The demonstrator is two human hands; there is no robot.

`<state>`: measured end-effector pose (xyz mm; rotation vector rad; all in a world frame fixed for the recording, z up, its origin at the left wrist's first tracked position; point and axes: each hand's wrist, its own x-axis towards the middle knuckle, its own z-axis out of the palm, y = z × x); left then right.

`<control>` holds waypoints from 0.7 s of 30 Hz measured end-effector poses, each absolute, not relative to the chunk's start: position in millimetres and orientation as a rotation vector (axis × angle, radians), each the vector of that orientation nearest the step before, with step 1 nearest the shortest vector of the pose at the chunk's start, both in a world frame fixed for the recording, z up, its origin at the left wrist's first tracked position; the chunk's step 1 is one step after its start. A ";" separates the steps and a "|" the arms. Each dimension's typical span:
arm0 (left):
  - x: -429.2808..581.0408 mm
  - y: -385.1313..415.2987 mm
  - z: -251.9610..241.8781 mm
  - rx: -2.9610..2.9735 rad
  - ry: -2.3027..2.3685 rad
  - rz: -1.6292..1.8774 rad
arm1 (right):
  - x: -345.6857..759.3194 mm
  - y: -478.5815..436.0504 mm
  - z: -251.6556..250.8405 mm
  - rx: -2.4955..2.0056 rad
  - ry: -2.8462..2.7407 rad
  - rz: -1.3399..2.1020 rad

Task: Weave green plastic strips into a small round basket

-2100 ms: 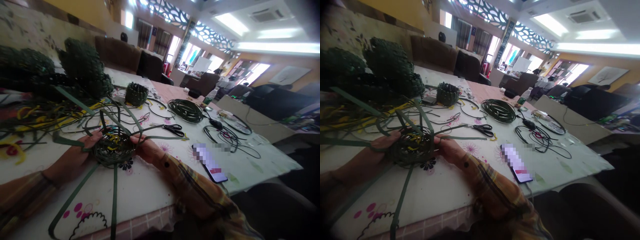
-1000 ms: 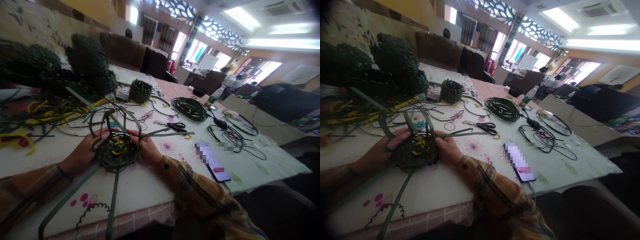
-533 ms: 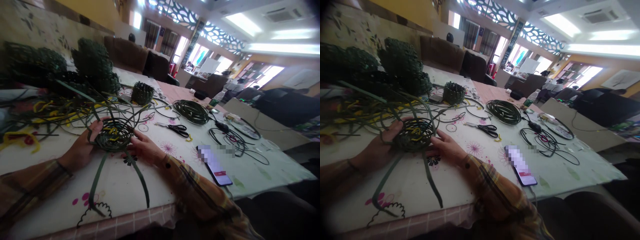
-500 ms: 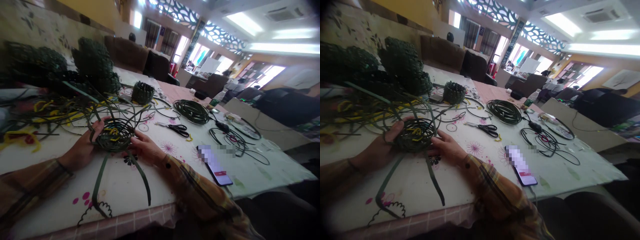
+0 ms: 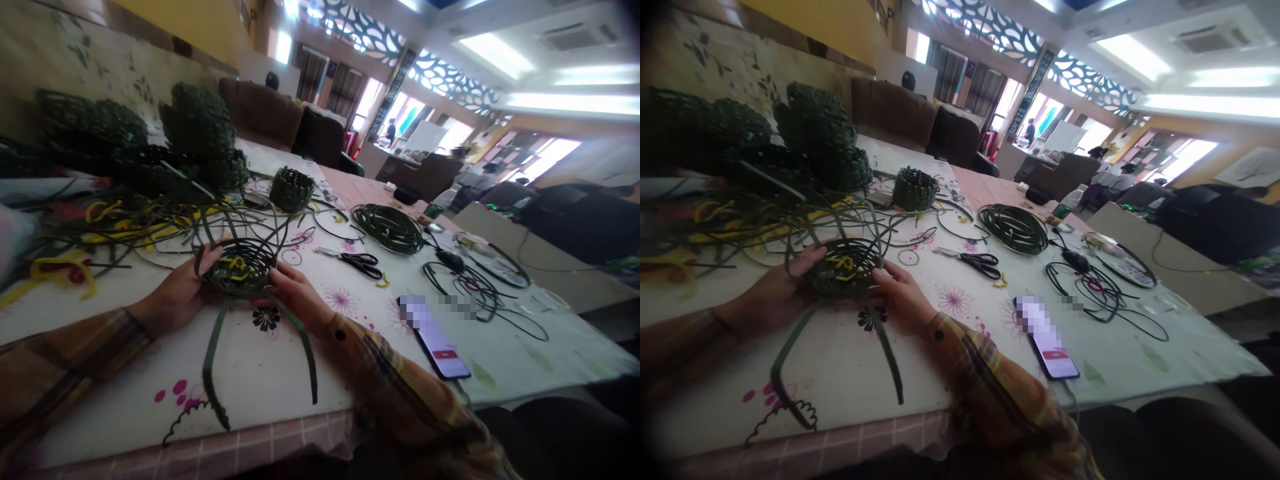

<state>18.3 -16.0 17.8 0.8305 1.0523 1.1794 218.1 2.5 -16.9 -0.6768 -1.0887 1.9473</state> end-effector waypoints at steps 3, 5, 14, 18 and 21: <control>15.1 -14.0 18.6 0.848 0.970 1.116 | 223.8 11.0 -18.4 -0.691 -1.085 1.944; 13.2 -12.3 18.6 0.891 0.898 1.080 | 227.3 16.4 -19.2 -0.699 -1.060 1.931; 4.0 -3.7 12.7 0.894 0.894 1.185 | 232.3 22.1 -19.3 -0.914 -1.228 1.414; 0.4 0.6 8.7 0.944 0.903 1.226 | 233.0 18.7 -15.3 -0.802 -1.434 1.252; 1.9 0.7 7.8 0.961 0.906 1.211 | 230.1 13.7 -14.7 -0.738 -1.534 1.342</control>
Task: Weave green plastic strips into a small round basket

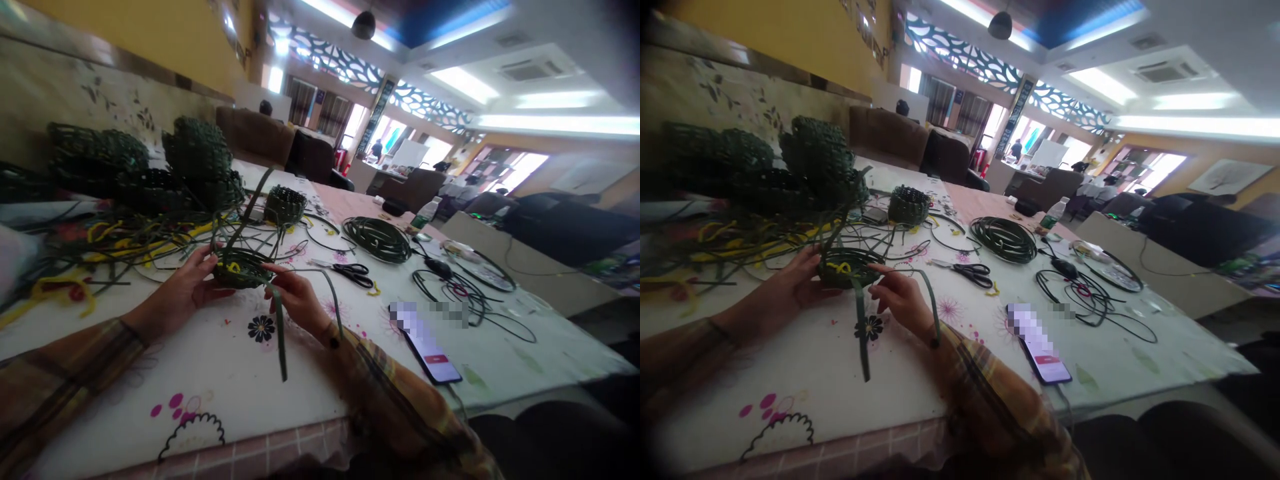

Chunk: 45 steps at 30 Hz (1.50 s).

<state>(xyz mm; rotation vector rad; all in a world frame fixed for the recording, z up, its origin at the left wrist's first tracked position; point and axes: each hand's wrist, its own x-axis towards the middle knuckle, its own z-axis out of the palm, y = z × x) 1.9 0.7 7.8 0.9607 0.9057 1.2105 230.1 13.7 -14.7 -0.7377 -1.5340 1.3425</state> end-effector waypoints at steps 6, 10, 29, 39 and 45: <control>4.2 -1.1 5.8 0.973 0.885 1.153 | 226.7 11.6 -19.2 -0.719 -1.516 1.317; 2.7 0.4 2.7 0.993 0.898 1.157 | 226.6 13.2 -22.7 -0.743 -1.510 1.338; -0.1 0.7 5.4 1.027 1.046 1.165 | 235.5 23.4 -28.9 -0.832 -1.731 1.132; -0.5 -2.3 4.5 1.042 1.009 1.016 | 237.3 23.4 -14.9 -0.871 -1.400 1.581; 5.7 -11.0 8.6 0.905 0.910 0.984 | 231.5 17.6 -17.6 -0.800 -1.349 1.569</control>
